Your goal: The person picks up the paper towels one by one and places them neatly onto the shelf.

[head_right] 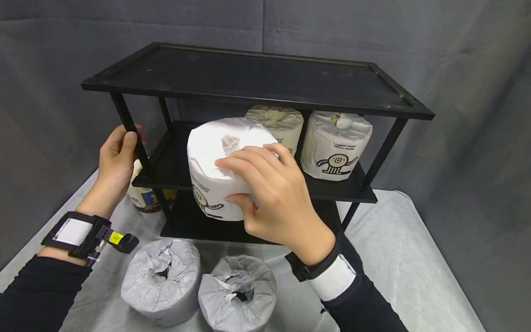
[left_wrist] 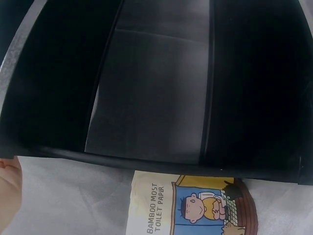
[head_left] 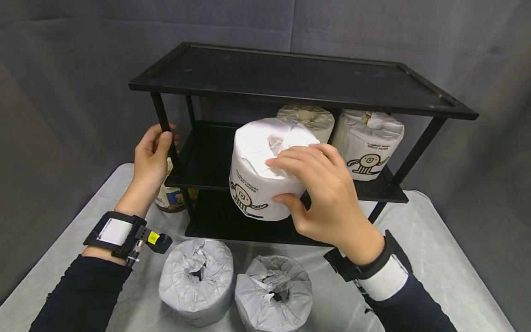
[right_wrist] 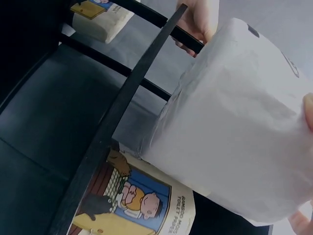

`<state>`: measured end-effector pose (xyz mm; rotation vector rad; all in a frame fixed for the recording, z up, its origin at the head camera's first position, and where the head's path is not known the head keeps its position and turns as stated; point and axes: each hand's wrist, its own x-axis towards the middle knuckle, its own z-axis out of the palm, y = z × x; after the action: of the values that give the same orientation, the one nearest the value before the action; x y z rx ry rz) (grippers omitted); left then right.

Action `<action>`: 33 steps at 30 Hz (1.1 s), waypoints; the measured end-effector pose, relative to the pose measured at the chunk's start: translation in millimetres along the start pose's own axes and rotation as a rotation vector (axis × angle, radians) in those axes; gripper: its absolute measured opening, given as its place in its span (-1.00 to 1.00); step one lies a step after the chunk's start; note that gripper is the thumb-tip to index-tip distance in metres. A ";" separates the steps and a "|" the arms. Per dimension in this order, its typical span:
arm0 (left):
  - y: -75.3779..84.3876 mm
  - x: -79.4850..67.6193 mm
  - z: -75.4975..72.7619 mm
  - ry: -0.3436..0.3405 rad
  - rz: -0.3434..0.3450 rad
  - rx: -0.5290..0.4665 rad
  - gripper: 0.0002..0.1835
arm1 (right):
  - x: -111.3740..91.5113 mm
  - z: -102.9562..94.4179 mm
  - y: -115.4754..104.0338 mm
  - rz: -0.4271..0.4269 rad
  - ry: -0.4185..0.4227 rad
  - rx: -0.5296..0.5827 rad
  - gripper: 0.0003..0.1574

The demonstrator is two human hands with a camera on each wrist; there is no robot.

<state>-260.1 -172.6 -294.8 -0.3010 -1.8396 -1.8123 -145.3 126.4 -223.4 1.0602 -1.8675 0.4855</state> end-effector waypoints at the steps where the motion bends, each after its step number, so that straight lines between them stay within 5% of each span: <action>1: -0.1 -0.3 0.0 0.002 -0.002 -0.004 -0.81 | 1.5 1.5 0.4 0.003 -0.011 -0.007 -0.51; 11: 1.2 -1.7 0.5 -0.007 -0.015 0.023 -0.79 | 14.5 22.2 9.2 0.035 -0.130 -0.052 -0.45; 22: 1.0 -2.3 2.9 0.001 -0.004 0.000 -0.76 | 25.8 48.5 16.6 -0.046 -0.227 -0.101 -0.48; 28: -0.3 -2.3 3.6 0.006 0.001 -0.019 -0.78 | 32.2 53.2 18.8 0.010 -0.301 -0.078 -0.43; 33: -0.6 -1.1 2.7 0.012 0.000 -0.032 -0.75 | 37.6 53.2 17.1 0.069 -0.383 -0.173 -0.38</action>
<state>-260.1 -169.8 -295.7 -0.3014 -1.8037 -1.8408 -195.2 81.6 -217.0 1.0265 -2.2425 0.1604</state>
